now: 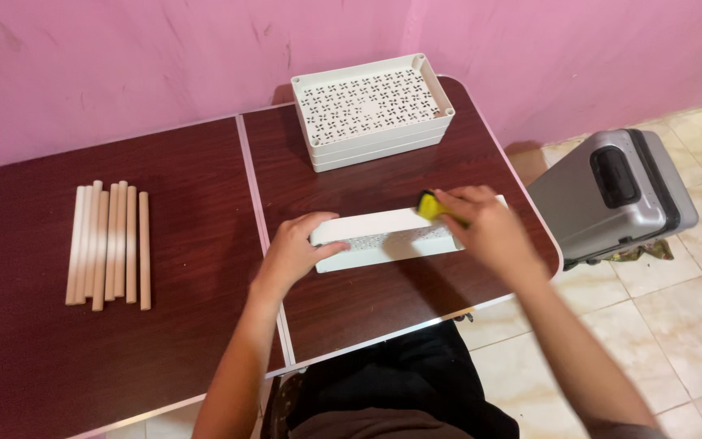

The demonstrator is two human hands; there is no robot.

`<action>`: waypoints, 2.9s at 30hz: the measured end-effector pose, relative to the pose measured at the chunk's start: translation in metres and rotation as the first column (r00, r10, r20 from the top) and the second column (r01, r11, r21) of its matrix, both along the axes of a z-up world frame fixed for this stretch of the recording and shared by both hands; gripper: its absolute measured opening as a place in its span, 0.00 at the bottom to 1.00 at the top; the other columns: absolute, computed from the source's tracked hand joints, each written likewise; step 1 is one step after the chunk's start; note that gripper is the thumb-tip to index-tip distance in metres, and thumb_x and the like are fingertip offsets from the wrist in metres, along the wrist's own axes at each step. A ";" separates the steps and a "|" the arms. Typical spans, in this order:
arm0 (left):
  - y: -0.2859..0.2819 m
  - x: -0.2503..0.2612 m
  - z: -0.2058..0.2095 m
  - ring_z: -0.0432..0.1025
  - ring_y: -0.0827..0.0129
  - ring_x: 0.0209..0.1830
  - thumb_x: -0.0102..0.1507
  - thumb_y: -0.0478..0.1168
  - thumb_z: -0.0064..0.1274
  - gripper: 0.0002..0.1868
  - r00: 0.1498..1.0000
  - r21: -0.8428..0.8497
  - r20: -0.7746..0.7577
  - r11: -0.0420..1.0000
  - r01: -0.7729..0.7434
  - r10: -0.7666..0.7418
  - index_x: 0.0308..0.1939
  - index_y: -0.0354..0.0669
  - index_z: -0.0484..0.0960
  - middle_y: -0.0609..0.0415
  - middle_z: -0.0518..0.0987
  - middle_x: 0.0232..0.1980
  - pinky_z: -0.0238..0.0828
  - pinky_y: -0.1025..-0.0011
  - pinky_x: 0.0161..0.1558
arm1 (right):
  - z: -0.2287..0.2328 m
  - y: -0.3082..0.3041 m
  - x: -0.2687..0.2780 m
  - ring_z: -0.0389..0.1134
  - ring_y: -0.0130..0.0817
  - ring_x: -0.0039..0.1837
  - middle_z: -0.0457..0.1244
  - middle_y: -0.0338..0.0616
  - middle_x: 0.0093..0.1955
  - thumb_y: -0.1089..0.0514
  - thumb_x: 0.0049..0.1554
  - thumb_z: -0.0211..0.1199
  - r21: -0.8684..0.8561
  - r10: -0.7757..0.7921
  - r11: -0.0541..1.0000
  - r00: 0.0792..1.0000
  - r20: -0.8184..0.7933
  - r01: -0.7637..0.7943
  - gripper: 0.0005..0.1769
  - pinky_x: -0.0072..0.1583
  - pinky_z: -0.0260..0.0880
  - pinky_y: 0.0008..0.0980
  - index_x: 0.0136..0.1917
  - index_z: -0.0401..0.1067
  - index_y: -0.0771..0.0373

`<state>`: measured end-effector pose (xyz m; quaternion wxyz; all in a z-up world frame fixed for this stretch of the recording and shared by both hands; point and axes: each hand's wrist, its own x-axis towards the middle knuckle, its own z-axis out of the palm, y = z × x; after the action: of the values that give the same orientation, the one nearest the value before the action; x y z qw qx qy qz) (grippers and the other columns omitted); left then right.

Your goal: The person sands the edges and surfaces of a white perforated plastic tray using a yellow and black sanding block. They rotate the tray to reach different sides and continue sanding throughout the clip.

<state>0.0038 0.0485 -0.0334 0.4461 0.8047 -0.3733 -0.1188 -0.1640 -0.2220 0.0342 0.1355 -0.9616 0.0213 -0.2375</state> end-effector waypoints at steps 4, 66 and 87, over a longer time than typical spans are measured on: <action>-0.004 -0.001 -0.022 0.84 0.62 0.44 0.56 0.45 0.69 0.20 0.984 -0.221 0.156 0.974 -0.047 0.083 0.49 0.41 0.87 0.50 0.87 0.46 0.81 0.68 0.46 | -0.028 0.069 0.028 0.65 0.49 0.54 0.68 0.48 0.54 0.67 0.52 0.69 0.081 -0.123 0.990 0.987 0.105 0.115 0.24 0.54 0.70 0.43 0.64 0.77 0.63; -0.014 -0.009 -0.068 0.84 0.69 0.41 0.51 0.42 0.76 0.24 0.976 -0.451 -0.010 0.870 -0.197 0.216 0.42 0.38 0.79 0.50 0.87 0.40 0.80 0.73 0.42 | 0.009 0.020 0.015 0.64 0.47 0.54 0.65 0.44 0.52 0.66 0.53 0.67 -0.140 0.114 0.983 0.992 -0.057 -0.121 0.23 0.56 0.66 0.44 0.62 0.80 0.52; -0.026 -0.009 -0.084 0.82 0.70 0.39 0.48 0.44 0.78 0.29 0.964 -0.550 -0.113 0.792 -0.263 0.242 0.44 0.37 0.77 0.50 0.86 0.38 0.79 0.74 0.41 | 0.003 0.095 0.071 0.62 0.39 0.52 0.65 0.37 0.51 0.62 0.47 0.69 -0.251 0.462 0.853 0.886 -0.046 -0.458 0.24 0.55 0.67 0.37 0.59 0.82 0.52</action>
<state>-0.0054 0.0229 -0.1171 0.6809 0.6784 -0.2726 0.0417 -0.0934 -0.1272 0.0368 0.0641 -0.9461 -0.2408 -0.2069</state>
